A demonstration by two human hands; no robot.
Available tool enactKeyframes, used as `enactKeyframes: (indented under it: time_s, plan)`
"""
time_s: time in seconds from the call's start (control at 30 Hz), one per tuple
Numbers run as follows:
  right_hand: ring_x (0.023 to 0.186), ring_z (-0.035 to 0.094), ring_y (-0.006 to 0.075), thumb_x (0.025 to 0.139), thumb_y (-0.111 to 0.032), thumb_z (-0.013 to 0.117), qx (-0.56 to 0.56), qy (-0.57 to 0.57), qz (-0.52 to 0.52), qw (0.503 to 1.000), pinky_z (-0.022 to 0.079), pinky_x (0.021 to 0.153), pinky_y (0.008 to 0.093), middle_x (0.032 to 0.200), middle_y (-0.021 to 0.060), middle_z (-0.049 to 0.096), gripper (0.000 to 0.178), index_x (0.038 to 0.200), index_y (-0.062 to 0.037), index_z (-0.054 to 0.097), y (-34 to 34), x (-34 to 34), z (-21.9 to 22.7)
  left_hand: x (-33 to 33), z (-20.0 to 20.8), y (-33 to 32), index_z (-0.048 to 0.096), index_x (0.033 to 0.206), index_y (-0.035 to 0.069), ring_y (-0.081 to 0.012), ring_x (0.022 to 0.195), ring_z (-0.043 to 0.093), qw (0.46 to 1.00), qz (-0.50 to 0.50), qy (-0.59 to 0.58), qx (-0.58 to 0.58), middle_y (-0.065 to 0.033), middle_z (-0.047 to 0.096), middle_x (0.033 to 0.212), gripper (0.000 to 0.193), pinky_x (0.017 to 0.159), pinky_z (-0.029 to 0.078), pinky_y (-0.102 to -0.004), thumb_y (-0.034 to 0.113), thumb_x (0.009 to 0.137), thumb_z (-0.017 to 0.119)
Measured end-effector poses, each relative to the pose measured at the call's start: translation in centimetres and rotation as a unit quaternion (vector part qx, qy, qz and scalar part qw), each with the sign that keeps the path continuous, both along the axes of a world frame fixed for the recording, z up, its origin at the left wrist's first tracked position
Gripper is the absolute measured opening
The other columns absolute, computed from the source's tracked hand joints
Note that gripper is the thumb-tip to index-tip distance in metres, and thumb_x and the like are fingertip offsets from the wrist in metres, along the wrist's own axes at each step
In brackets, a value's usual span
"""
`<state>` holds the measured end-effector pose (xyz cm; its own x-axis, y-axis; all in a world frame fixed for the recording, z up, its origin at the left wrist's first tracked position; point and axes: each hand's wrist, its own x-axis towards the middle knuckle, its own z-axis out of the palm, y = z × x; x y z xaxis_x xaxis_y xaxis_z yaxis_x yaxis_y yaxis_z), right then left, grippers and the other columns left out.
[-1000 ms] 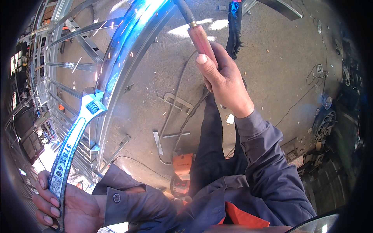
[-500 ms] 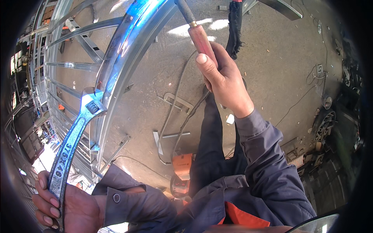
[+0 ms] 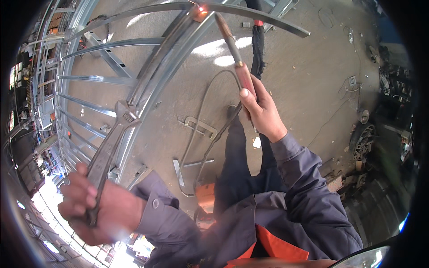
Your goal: The person positions metal bars on a curved frame and uses a welding torch to tack and weld the joints. They adjust the pieces with a wrench and continue welding along the seams of the metal structure.
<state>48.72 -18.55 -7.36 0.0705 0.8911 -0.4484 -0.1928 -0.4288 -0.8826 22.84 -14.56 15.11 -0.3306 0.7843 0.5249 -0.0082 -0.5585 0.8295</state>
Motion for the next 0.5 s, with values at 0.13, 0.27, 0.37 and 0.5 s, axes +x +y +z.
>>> enactKeyframes:
  time_s: [0.13,0.27,0.37,0.5]
  plan:
    - [0.069,0.050,0.0054,0.106,-0.038,0.061,-0.009,0.034,-0.012,0.999,0.045,0.062,0.0237,0.094,-0.0007,0.057,0.066,0.159,-0.0072,0.036,-3.8,1.0,2.5,-1.0,-0.6,0.4,0.047,0.082,0.010,-0.0195,0.077,0.043,0.995,-0.003,0.102,0.005,-0.0050,0.039,0.075,0.016,0.091,0.037,-0.0496,0.023,0.091,0.051]
    - [0.062,0.047,0.0058,0.109,-0.044,0.052,0.002,0.002,-0.019,1.000,0.038,0.054,0.0216,0.078,-0.0009,0.051,0.068,0.161,-0.0063,0.029,-7.7,1.9,5.5,-1.2,-0.8,0.6,0.051,0.091,0.008,-0.0167,0.076,0.044,0.995,-0.035,0.098,-0.008,-0.0049,0.046,0.078,0.010,0.089,0.043,-0.0444,0.014,0.091,0.059]
    - [0.062,0.049,0.0070,0.110,-0.047,0.048,0.009,-0.008,-0.029,1.000,0.040,0.055,0.0223,0.078,0.0007,0.053,0.069,0.161,-0.0064,0.028,-10.0,2.5,8.0,-1.1,-0.6,0.3,0.054,0.100,0.006,-0.0156,0.078,0.048,0.992,-0.013,0.119,-0.030,-0.0055,0.052,0.083,0.013,0.089,0.046,-0.0412,0.004,0.091,0.063]
    - [0.065,0.052,0.0115,0.110,-0.051,0.044,-0.014,-0.016,-0.059,0.998,0.043,0.059,0.0258,0.080,0.0050,0.055,0.069,0.161,-0.0081,0.027,-11.8,2.7,10.2,-1.8,-0.7,-0.1,0.052,0.112,0.003,-0.0139,0.086,0.053,0.985,-0.030,0.156,-0.072,-0.0069,0.056,0.097,0.024,0.079,0.047,-0.0290,0.002,0.095,0.070]
